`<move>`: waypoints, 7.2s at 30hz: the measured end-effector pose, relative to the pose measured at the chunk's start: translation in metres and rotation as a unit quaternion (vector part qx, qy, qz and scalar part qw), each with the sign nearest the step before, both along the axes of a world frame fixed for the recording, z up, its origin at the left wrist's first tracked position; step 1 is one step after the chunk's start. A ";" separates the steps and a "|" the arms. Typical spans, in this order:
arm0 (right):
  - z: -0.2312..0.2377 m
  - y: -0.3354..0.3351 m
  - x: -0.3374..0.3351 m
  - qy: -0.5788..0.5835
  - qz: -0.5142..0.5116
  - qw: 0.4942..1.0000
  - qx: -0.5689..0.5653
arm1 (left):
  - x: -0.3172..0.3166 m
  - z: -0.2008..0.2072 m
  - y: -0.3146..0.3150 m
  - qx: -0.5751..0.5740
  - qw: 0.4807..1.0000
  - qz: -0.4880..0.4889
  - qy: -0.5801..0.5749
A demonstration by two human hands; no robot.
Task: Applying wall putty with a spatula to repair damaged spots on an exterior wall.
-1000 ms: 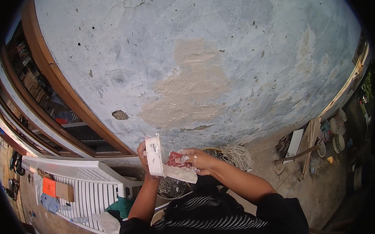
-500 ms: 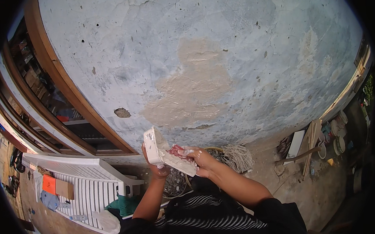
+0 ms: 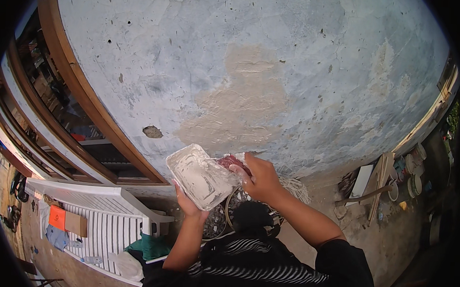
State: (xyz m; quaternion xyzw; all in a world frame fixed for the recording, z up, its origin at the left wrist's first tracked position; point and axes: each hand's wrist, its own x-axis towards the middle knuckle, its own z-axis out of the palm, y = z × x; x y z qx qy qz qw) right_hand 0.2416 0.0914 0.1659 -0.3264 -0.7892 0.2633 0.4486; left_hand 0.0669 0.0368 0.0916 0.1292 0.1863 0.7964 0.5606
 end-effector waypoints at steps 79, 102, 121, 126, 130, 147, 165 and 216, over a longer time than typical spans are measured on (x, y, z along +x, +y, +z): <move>-0.177 0.092 0.071 -0.205 -0.241 0.934 -0.164 | -0.035 -0.045 -0.044 -0.013 0.989 0.125 -0.076; -0.212 0.109 0.053 -0.139 -0.243 0.954 -0.110 | -0.037 -0.044 -0.034 -0.063 0.986 0.142 -0.058; -0.194 0.068 0.045 -0.023 -0.292 0.944 -0.154 | -0.038 -0.043 -0.030 -0.057 0.988 0.131 -0.054; -0.191 0.072 0.009 -0.060 -0.326 0.935 -0.127 | -0.038 -0.047 -0.028 -0.059 0.991 0.111 -0.047; -0.189 0.046 0.013 0.002 -0.308 0.933 -0.186 | -0.042 -0.043 -0.031 -0.059 0.987 0.138 -0.056; -0.238 0.098 -0.007 0.409 -0.272 0.789 -0.368 | -0.041 -0.049 -0.033 -0.079 0.986 0.139 -0.053; -0.223 0.080 0.013 0.495 -0.213 0.734 -0.415 | -0.040 -0.052 -0.041 -0.091 0.983 0.150 -0.049; -0.257 0.097 -0.005 0.320 -0.286 0.836 -0.344 | -0.035 -0.043 -0.039 -0.077 0.986 0.137 -0.054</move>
